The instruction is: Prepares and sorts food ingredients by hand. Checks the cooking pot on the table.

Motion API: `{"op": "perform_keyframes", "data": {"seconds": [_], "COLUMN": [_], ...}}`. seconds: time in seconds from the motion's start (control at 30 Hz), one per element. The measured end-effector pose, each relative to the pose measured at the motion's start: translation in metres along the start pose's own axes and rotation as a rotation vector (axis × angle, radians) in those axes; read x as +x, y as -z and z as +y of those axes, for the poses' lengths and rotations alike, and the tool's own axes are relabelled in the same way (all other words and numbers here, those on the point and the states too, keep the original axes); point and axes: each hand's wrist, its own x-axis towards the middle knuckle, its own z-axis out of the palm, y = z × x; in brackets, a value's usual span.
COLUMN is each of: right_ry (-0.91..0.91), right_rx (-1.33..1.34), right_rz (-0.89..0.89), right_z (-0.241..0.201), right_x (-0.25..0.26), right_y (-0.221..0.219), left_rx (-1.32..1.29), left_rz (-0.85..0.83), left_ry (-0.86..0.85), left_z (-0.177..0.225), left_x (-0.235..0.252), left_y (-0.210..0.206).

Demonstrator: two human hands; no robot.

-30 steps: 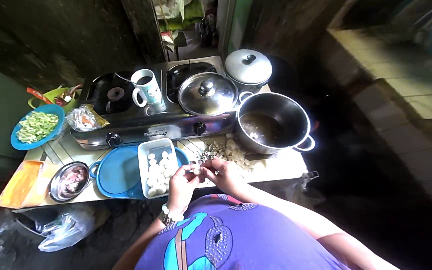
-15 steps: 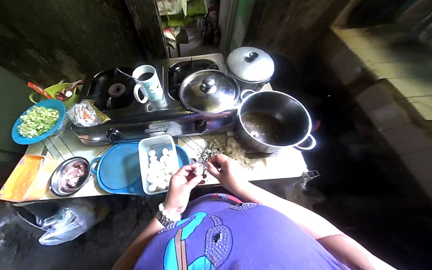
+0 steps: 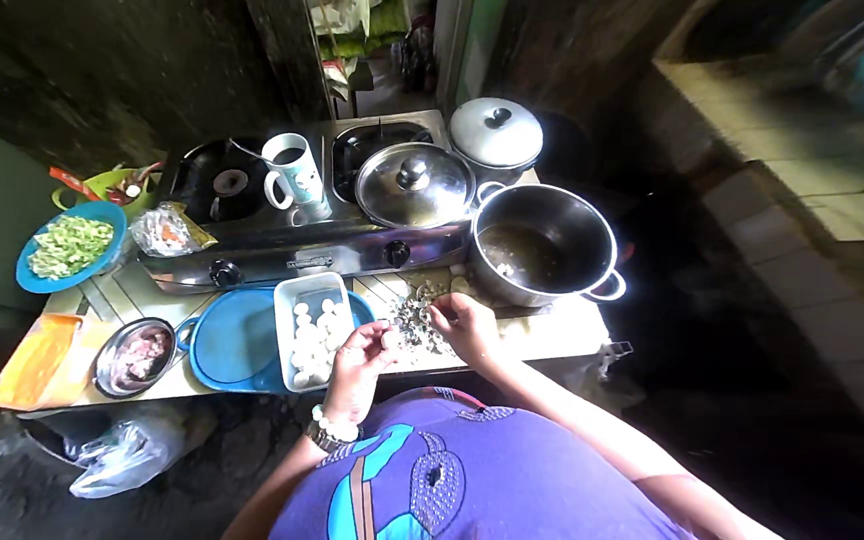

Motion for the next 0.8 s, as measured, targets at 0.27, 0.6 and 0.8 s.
{"op": "perform_keyframes", "data": {"seconds": [0.27, 0.6, 0.8], "right_ry": [0.068, 0.207, 0.179], "right_rx": [0.058, 0.138, 0.036], "right_rz": [-0.176, -0.162, -0.175], "right_z": [-0.006, -0.020, -0.027], "right_x": [-0.002, -0.007, -0.012], "right_y": [0.002, -0.006, -0.010], "left_rx": [0.072, 0.198, 0.255], "left_rz": [0.032, 0.005, -0.001], "left_ry": [-0.054, -0.151, -0.176], "left_z": [-0.002, -0.002, -0.006], "left_x": [0.000, -0.003, -0.006], "left_y": [-0.004, -0.006, -0.003]}}
